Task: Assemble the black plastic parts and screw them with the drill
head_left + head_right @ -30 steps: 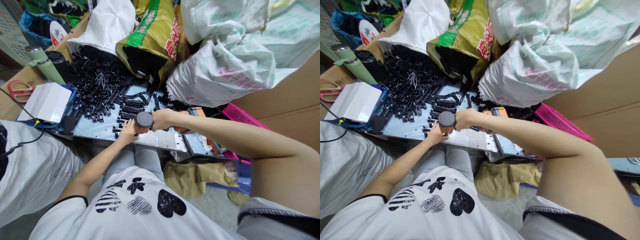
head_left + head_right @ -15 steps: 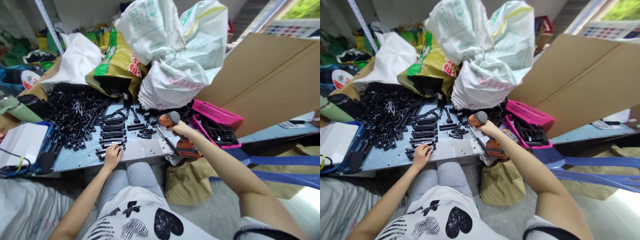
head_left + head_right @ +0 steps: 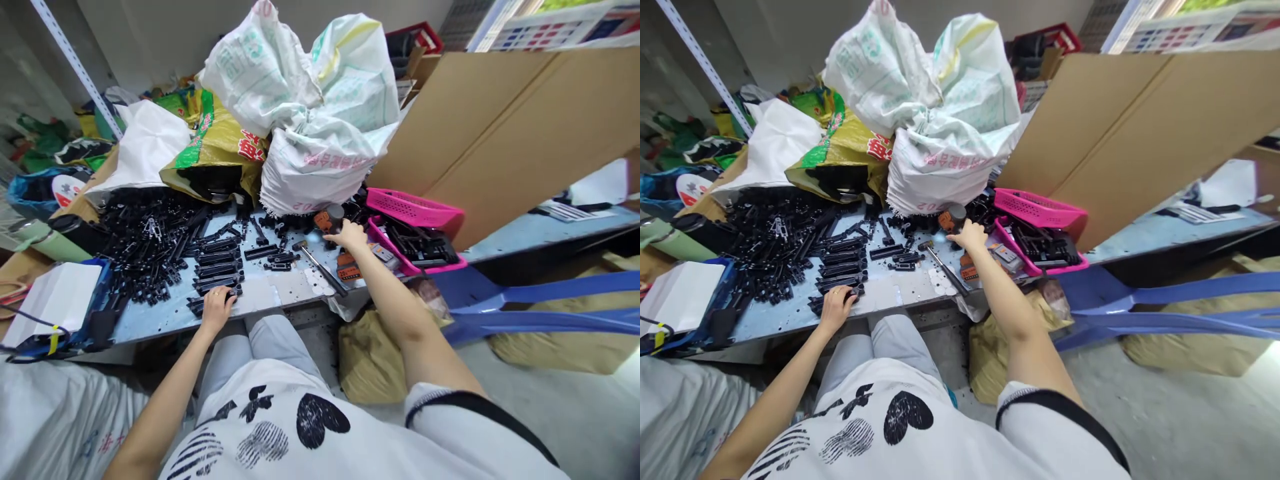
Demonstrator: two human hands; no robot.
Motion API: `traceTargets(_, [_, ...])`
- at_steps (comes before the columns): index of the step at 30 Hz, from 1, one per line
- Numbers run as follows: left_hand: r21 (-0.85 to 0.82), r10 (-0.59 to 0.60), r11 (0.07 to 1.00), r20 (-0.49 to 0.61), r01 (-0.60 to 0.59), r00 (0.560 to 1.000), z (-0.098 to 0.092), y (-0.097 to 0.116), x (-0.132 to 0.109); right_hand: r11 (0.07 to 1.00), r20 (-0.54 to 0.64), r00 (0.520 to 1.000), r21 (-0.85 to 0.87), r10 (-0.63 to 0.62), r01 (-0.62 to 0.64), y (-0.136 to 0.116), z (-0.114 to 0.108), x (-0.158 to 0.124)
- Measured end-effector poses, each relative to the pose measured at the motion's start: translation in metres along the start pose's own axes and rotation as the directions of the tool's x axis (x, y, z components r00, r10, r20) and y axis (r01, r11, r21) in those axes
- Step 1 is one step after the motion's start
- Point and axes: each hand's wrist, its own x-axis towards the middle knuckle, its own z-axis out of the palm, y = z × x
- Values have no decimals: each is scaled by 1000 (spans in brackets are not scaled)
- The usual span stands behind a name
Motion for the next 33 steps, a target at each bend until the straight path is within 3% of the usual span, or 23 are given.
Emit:
traceTargets(2, [103, -83, 991, -50, 88, 995, -14, -7, -12, 989, -243, 959, -10, -146, 148, 3, 2, -40])
traceTargets(4, [163, -177, 968, -93, 190, 980, -29, -21, -27, 935, -337, 888, 55, -314, 351, 6, 17, -86])
traceTargets(7, [90, -263, 960, -46, 266, 964, -45, -41, -46, 786, -210, 812, 212, -544, 581, 1, 60, -154])
traceTargets(11, [-78, -339, 938, -19, 337, 940, -47, -54, -49, 670, -139, 790, 454, -597, 587, -34, 114, -229])
traceTargets(14, [-82, -376, 925, -72, 370, 924, -41, -55, -42, 572, -118, 731, 545, -672, 614, -63, 127, -265])
traceTargets(17, [-80, -406, 913, -127, 399, 905, -35, -54, -37, 505, -92, 659, 567, -746, 651, -68, 123, -282])
traceTargets(19, [-74, -411, 912, -147, 404, 900, -33, -55, -36, 515, -99, 679, 576, -727, 635, -56, 120, -286])
traceTargets(24, [-39, -407, 913, -169, 407, 897, -28, -57, -35, 660, -125, 858, 587, -498, 469, 15, 128, -292])
traceTargets(27, [-39, -399, 916, -190, 399, 897, -26, -56, -35, 733, -94, 935, 595, -343, 329, 61, 138, -303])
traceTargets(30, [-54, -370, 928, -221, 368, 902, -26, -57, -37, 763, -40, 963, 602, -265, 235, 88, 143, -309])
traceTargets(33, [-52, -353, 934, -255, 352, 900, -21, -59, -40, 755, -43, 966, 616, -256, 227, 85, 142, -301])
